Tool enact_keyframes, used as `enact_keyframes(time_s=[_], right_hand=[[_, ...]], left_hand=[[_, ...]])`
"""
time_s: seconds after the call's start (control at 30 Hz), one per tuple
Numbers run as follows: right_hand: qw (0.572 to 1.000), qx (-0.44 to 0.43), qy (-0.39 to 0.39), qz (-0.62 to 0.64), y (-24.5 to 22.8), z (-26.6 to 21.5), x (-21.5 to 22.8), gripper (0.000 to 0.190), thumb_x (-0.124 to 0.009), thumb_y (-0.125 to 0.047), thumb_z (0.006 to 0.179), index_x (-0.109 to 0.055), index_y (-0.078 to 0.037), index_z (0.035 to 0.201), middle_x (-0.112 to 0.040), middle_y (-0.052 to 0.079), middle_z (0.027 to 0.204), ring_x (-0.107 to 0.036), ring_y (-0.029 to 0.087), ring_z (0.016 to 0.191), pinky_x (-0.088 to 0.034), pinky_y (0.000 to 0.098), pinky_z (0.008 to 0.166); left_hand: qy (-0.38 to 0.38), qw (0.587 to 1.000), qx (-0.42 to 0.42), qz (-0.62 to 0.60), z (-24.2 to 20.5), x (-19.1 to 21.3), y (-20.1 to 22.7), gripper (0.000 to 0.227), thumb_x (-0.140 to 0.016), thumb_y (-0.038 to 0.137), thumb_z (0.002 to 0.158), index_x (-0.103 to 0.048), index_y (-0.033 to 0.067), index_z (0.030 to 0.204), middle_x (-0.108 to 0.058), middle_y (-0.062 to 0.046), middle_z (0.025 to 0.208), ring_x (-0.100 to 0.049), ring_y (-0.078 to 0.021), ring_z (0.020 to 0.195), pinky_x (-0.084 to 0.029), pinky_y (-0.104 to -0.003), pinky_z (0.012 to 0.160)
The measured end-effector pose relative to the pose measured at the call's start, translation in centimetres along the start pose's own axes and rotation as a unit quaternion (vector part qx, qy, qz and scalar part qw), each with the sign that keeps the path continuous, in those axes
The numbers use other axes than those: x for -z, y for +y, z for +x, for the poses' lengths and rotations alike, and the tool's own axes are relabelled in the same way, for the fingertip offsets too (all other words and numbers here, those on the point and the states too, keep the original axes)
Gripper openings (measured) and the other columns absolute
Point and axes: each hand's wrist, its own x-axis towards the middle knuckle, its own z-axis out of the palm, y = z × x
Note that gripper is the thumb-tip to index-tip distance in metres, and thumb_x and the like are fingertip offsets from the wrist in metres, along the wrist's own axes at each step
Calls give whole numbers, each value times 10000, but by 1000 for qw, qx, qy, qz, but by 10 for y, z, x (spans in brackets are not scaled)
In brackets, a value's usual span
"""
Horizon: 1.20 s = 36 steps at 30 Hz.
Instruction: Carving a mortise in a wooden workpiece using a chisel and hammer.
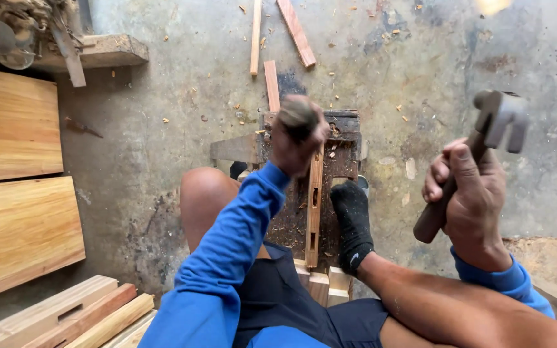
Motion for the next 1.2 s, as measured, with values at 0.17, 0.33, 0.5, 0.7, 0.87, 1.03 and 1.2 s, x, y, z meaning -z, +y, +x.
enact_keyframes(time_s=[0.17, 0.33, 0.5, 0.7, 0.87, 1.03, 1.2], right_hand=[[998, -26, -43, -29, 12, 3, -15, 236, -591, -297, 1124, -545, -69, 1164, -516, 30, 833, -513, 116, 634, -449, 272, 577], [996, -47, -69, -40, 20, 10, -31, 239, -601, -300, 1106, -547, -74, 1164, -528, 26, 827, -517, 109, 620, -449, 257, 566], [993, -67, -84, -52, 21, 11, -39, 284, -613, -320, 1094, -563, -49, 1165, -536, 16, 803, -521, 104, 609, -442, 252, 545], [991, -78, -87, -59, 24, 10, -41, 312, -630, -334, 1073, -563, -44, 1167, -534, 11, 784, -519, 101, 590, -432, 248, 531], [990, -84, -90, -68, 24, 11, -41, 320, -630, -336, 1066, -555, -43, 1170, -531, 11, 775, -521, 100, 578, -423, 241, 526], [987, -65, -102, -103, 23, 11, -41, 311, -630, -320, 1060, -544, -49, 1185, -538, 2, 784, -526, 91, 580, -419, 230, 529], [863, 140, -206, -439, -23, 18, -56, 259, -639, -223, 1045, -552, -40, 1206, -657, 16, 757, -682, 118, 653, -529, 291, 580]], left_hand=[[55, 948, -174, 261, 5, -9, 21, 250, -774, 58, 941, -574, 110, 1082, -685, -29, 975, -675, -123, 899, -605, -293, 826], [38, 929, -185, 320, 7, 1, 11, 260, -793, 114, 919, -588, 115, 1079, -694, -12, 902, -675, -83, 831, -619, -275, 773], [-30, 939, -133, 317, 2, -7, 17, 254, -826, 49, 865, -618, 78, 1009, -685, -16, 807, -665, -79, 757, -595, -255, 709], [-53, 936, -125, 326, -7, -9, 16, 231, -816, 56, 884, -619, 83, 1003, -678, -6, 823, -667, -76, 784, -593, -254, 750], [-58, 917, -152, 364, -5, -7, 12, 234, -824, 62, 867, -623, 84, 986, -684, -8, 809, -676, -81, 765, -589, -260, 740], [-48, 917, -169, 358, -8, -8, 8, 229, -804, 66, 863, -622, 84, 1000, -697, -13, 832, -700, -94, 778, -609, -267, 752], [-51, 912, -201, 355, -12, -5, 1, 203, -770, 32, 833, -648, 88, 986, -710, -22, 844, -734, -119, 800, -634, -287, 750]])
